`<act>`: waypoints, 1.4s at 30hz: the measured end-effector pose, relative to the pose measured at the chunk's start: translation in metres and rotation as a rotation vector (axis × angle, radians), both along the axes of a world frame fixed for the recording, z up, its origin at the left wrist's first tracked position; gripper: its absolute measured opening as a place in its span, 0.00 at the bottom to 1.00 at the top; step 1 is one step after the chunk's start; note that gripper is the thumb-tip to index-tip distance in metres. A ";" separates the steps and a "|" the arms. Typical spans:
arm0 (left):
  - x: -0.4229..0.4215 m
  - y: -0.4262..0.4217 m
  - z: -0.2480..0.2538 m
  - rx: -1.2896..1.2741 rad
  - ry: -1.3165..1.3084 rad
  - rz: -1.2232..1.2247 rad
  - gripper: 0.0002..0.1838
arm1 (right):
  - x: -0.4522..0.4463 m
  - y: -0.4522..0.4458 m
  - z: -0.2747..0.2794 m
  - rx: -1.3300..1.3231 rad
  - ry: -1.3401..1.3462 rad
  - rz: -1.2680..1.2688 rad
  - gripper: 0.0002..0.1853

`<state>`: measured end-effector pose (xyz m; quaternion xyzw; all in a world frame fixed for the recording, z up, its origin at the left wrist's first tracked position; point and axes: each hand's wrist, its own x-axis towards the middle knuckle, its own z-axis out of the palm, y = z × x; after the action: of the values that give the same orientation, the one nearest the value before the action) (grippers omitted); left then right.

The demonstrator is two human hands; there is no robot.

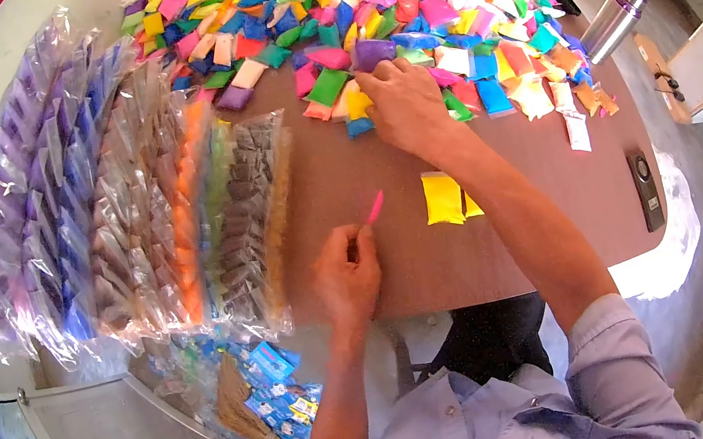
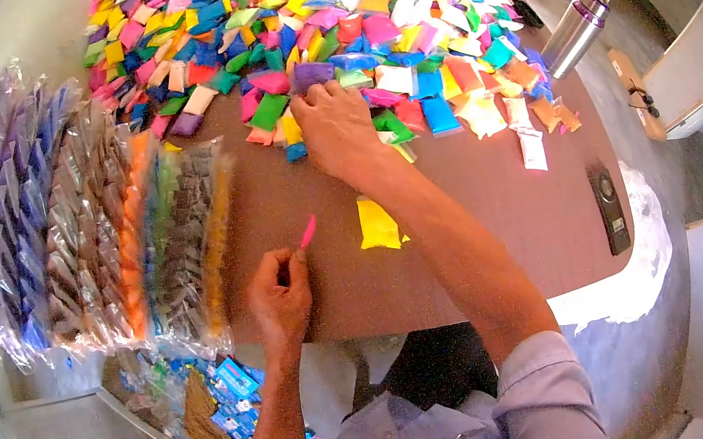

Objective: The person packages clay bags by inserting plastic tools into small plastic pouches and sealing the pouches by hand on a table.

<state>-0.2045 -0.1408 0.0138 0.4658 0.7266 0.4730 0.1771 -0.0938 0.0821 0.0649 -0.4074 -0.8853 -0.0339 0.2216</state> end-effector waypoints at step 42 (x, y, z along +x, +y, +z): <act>0.181 -0.011 0.006 0.083 -0.173 -0.471 0.14 | 0.204 -0.223 -0.083 -0.578 1.416 -0.084 0.14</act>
<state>-0.0240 -0.1518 0.0199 0.5867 0.5603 0.4863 0.3247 0.1102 -0.1406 -0.0181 -0.4070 -0.4892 0.4598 0.6193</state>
